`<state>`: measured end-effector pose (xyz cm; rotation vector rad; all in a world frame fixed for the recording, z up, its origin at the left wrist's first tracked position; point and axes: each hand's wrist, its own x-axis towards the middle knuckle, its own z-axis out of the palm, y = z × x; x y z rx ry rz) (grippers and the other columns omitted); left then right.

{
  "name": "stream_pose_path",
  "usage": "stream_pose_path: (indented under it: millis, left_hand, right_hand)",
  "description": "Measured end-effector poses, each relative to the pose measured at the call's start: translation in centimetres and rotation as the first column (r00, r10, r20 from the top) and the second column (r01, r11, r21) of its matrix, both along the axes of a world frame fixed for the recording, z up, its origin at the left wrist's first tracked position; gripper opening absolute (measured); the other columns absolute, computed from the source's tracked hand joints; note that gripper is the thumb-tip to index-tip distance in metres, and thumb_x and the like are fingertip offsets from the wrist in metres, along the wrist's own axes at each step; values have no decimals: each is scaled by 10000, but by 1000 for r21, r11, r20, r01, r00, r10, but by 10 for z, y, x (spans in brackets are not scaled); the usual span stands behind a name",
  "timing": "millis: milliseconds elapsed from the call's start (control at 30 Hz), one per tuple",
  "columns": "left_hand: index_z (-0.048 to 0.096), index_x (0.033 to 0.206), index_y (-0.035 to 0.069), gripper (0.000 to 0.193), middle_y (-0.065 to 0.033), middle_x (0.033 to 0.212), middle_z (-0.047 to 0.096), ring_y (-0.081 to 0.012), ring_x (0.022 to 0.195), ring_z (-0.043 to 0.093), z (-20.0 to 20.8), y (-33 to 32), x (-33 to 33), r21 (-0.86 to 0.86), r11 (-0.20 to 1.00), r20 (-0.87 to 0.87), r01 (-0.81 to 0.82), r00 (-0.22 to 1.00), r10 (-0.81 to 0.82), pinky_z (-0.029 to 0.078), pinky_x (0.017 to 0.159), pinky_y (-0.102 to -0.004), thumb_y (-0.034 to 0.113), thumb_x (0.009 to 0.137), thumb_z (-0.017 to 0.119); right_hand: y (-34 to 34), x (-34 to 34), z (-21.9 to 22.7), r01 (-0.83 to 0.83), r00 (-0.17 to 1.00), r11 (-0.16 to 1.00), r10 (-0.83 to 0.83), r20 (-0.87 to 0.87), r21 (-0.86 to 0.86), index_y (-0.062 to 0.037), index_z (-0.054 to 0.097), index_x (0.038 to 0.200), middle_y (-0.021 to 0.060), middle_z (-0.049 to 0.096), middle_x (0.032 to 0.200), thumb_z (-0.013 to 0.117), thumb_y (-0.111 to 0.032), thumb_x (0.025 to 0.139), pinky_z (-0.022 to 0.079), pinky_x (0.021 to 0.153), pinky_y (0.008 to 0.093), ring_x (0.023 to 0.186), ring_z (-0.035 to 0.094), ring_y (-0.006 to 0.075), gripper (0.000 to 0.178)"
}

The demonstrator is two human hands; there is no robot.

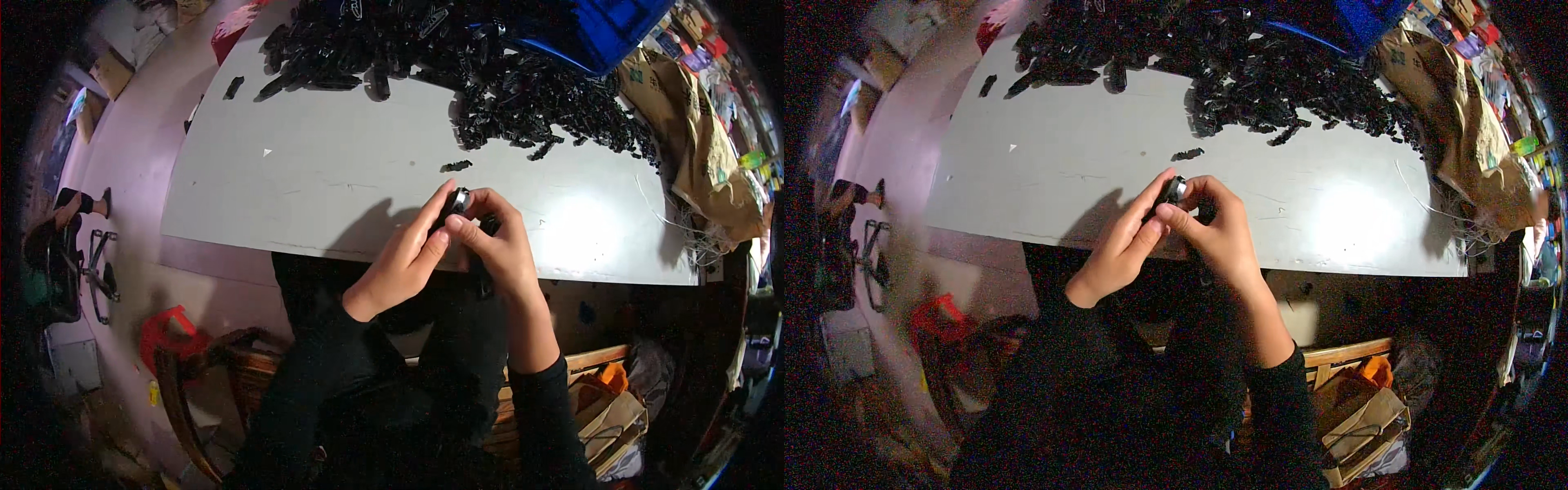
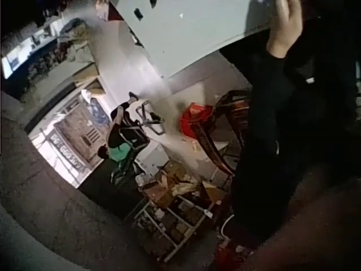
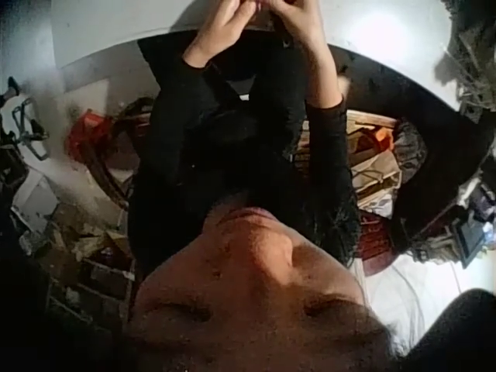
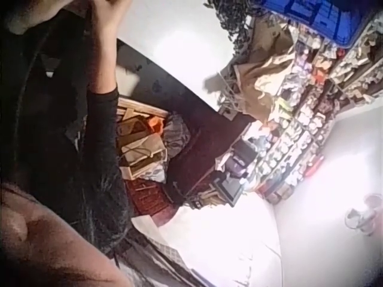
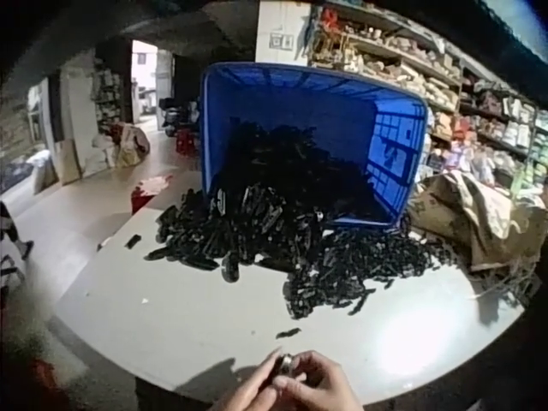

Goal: Manually assemble small black plastic components at a workstation.

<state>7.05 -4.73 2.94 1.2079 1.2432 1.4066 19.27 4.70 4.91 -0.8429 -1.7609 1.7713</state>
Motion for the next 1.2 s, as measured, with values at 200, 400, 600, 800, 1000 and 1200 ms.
stream_pose_path:
  millis: [200, 400, 600, 800, 1000, 1200]
  left_hand:
    - [162, 1409, 23, 520, -51, 1343, 346, -64, 817, 434, 5, -8, -3, -134, 991, 234, 13, 972, 19, 404, 730, -199, 126, 943, 366]
    - [121, 1412, 22, 544, -96, 1166, 453, -121, 969, 452, 9, -10, 0, -71, 997, 28, -12, 999, 14, 373, 876, -256, 122, 947, 384]
    - [117, 1419, 38, 565, 6, 1041, 472, -38, 677, 361, 6, -14, 1, -17, 1000, 74, -21, 997, 22, 340, 609, -174, 192, 952, 394]
    - [117, 1417, 29, 565, -36, 1063, 483, -79, 798, 465, 5, -13, 2, -81, 995, 292, 56, 956, -30, 393, 705, -199, 173, 946, 393]
    - [70, 1399, -31, 636, -249, 1418, 203, -296, 1323, 235, -3, -15, 5, 161, 984, -239, -74, 965, 111, 246, 1040, -338, 9, 853, 393]
    - [73, 1409, -11, 580, -129, 1471, 150, -182, 1322, 196, 3, -17, 1, 18, 993, -111, -121, 986, 122, 210, 1029, -278, 245, 929, 271]
  right_hand:
    - [-15, -5, 8, 104, 970, 955, -159, -185, -278, -10, 522, 892, 24, 527, 791, 658, -114, 798, 419, 437, 211, 528, 501, 81, 196]
    - [-18, -2, 6, 19, 993, 985, -39, -112, -173, 6, 551, 818, 22, 552, 669, 610, -64, 823, 414, 439, 200, 503, 516, 87, 93]
    - [-19, 0, 7, -40, 993, 958, 8, -114, -284, -4, 549, 799, 29, 549, 660, 622, -114, 829, 408, 430, 212, 485, 506, 98, 136]
    - [-20, 2, 6, 47, 978, 950, -107, -180, -307, -3, 532, 814, 31, 549, 662, 624, -147, 832, 401, 429, 215, 500, 508, 100, 172]
    - [-28, 0, -2, 108, 987, 985, -123, 102, 138, 4, 540, 750, 19, 558, 638, 660, -116, 798, 400, 445, 207, 499, 507, 76, 176]
    - [-35, 3, -1, 177, 981, 984, -178, -78, -26, 10, 542, 804, 24, 560, 649, 639, -44, 798, 401, 446, 194, 495, 514, 86, 111]
